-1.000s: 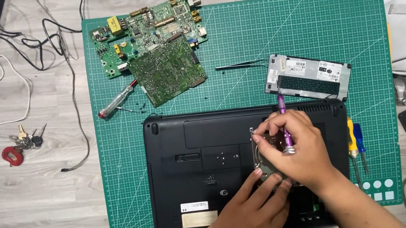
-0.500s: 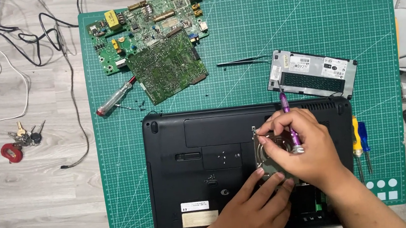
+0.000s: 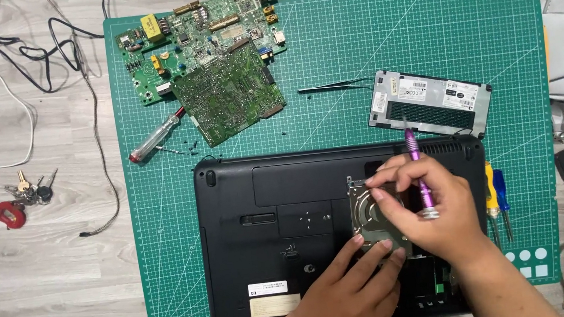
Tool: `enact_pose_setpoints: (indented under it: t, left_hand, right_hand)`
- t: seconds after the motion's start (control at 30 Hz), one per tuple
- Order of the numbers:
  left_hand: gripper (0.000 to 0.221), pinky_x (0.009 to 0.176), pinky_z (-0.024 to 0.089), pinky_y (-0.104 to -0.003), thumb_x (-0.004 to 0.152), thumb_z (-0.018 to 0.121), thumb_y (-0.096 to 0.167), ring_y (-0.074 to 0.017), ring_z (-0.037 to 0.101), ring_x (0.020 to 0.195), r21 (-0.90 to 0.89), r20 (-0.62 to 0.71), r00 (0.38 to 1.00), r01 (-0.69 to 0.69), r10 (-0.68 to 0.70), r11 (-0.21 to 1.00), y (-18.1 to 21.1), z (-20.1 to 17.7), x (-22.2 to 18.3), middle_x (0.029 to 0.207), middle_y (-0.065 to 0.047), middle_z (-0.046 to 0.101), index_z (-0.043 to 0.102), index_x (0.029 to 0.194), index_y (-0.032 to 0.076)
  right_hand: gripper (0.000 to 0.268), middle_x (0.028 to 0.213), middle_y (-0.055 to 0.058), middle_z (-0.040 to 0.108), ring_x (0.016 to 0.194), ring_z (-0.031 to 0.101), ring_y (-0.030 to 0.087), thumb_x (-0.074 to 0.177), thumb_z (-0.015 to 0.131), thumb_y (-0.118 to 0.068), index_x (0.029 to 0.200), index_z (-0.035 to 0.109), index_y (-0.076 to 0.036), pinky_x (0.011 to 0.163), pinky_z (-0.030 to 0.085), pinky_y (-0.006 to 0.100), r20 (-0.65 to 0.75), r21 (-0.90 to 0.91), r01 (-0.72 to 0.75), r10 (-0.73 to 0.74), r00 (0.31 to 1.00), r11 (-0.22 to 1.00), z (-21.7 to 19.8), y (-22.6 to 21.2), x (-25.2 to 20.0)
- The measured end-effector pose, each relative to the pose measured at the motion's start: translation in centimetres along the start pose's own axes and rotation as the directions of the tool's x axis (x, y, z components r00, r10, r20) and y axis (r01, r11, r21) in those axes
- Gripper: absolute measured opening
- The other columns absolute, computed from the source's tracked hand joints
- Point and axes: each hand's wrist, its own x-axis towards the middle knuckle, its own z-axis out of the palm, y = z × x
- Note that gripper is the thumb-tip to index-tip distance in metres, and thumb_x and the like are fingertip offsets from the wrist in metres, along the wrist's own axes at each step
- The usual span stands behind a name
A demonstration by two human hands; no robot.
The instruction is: Removing a hard drive from a laptop chassis using a screwdriver on a repair bench.
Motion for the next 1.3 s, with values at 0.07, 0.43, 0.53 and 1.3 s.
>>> enact_pose_setpoints:
  t: [0.07, 0.43, 0.53, 1.3]
  left_hand:
    - [0.024, 0.111, 0.046, -0.055, 0.107, 0.054, 0.01, -0.0379, 0.062, 0.127, 0.009, -0.002, 1.0, -0.007, 0.007, 1.0, -0.1, 0.0, 0.1, 0.13, -0.019, 0.067, 0.076, 0.102, 0.003]
    - [0.018, 0.11, 0.046, -0.052, 0.107, 0.06, 0.012, -0.0326, 0.062, 0.125, -0.02, -0.043, 0.999, 0.03, -0.031, 0.999, -0.2, 1.1, -0.3, 0.128, -0.013, 0.068, 0.074, 0.11, 0.003]
    - [0.019, 0.108, 0.048, -0.05, 0.106, 0.058, 0.012, -0.0315, 0.064, 0.123, 0.008, -0.072, 0.997, 0.032, -0.031, 0.999, -0.1, 0.8, 0.1, 0.125, -0.012, 0.07, 0.075, 0.104, 0.004]
    - [0.021, 0.109, 0.048, -0.051, 0.105, 0.056, 0.011, -0.0335, 0.066, 0.123, -0.023, -0.044, 0.998, 0.036, -0.037, 0.999, 0.0, 0.3, 0.2, 0.125, -0.015, 0.071, 0.075, 0.1, 0.004]
  right_hand:
    - [0.026, 0.096, 0.012, 0.074, 0.101, 0.071, 0.024, 0.083, 0.071, 0.0, 0.089, 0.047, -0.01, 0.106, 0.053, 0.041, -0.042, 0.112, 0.0, 0.005, 0.999, 0.994, -0.6, 0.5, -0.2]
    - [0.027, 0.096, 0.001, 0.076, 0.1, 0.067, 0.019, 0.08, 0.075, -0.009, 0.079, 0.048, -0.013, 0.097, 0.049, 0.037, 0.005, -0.164, 0.143, -0.144, 0.989, 0.976, 0.5, 0.3, 0.1]
    - [0.03, 0.1, 0.0, 0.076, 0.101, 0.067, 0.019, 0.078, 0.077, -0.011, 0.08, 0.047, -0.014, 0.097, 0.046, 0.038, 0.022, -0.188, 0.098, -0.095, 0.995, 0.977, 0.8, 0.2, 0.4]
    - [0.034, 0.087, -0.008, 0.075, 0.087, 0.063, 0.013, 0.077, 0.081, -0.017, 0.078, 0.047, -0.017, 0.089, 0.039, 0.033, -0.009, -0.211, -0.154, 0.155, 0.988, 0.965, 1.2, -0.8, 0.9]
